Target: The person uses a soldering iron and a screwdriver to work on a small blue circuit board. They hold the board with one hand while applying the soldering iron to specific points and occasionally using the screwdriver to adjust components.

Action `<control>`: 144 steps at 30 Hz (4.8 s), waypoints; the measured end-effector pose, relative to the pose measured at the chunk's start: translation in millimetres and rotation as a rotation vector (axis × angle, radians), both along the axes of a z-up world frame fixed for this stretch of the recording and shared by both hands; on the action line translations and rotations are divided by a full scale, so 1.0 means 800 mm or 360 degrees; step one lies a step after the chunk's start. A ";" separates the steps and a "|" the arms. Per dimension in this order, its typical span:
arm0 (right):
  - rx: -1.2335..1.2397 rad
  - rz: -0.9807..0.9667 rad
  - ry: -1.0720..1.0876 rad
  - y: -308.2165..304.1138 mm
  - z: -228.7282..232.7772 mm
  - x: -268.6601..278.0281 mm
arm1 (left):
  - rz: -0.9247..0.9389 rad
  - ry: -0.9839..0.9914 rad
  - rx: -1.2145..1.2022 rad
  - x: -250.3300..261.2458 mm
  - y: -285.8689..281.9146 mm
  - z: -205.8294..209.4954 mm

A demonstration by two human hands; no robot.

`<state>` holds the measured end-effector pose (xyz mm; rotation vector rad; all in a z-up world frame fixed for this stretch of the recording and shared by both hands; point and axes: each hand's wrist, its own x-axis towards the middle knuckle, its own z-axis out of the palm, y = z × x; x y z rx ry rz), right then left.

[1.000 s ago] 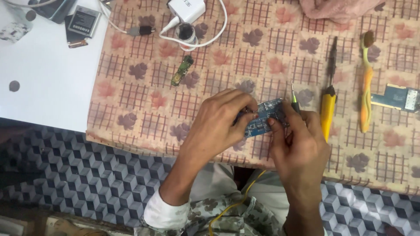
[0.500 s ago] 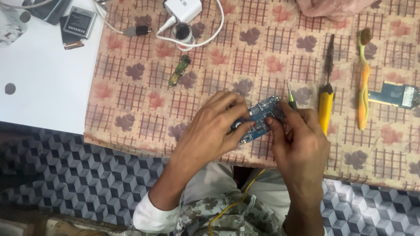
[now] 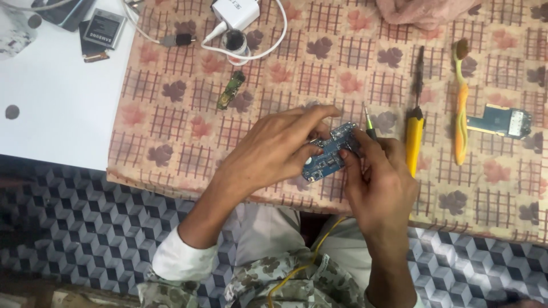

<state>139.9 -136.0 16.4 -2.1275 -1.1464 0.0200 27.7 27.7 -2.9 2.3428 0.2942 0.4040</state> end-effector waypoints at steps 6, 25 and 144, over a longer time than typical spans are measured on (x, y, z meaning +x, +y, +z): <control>-0.0074 0.0035 -0.0076 -0.001 -0.002 0.004 | -0.0028 -0.0183 0.0140 0.015 0.007 0.009; -0.0005 -0.0010 0.0001 -0.002 -0.004 0.004 | 0.0310 -0.0115 0.0569 0.013 -0.043 0.020; -0.0103 0.0042 -0.0446 -0.012 -0.005 -0.070 | 0.0633 -0.0008 0.0006 -0.039 -0.057 0.024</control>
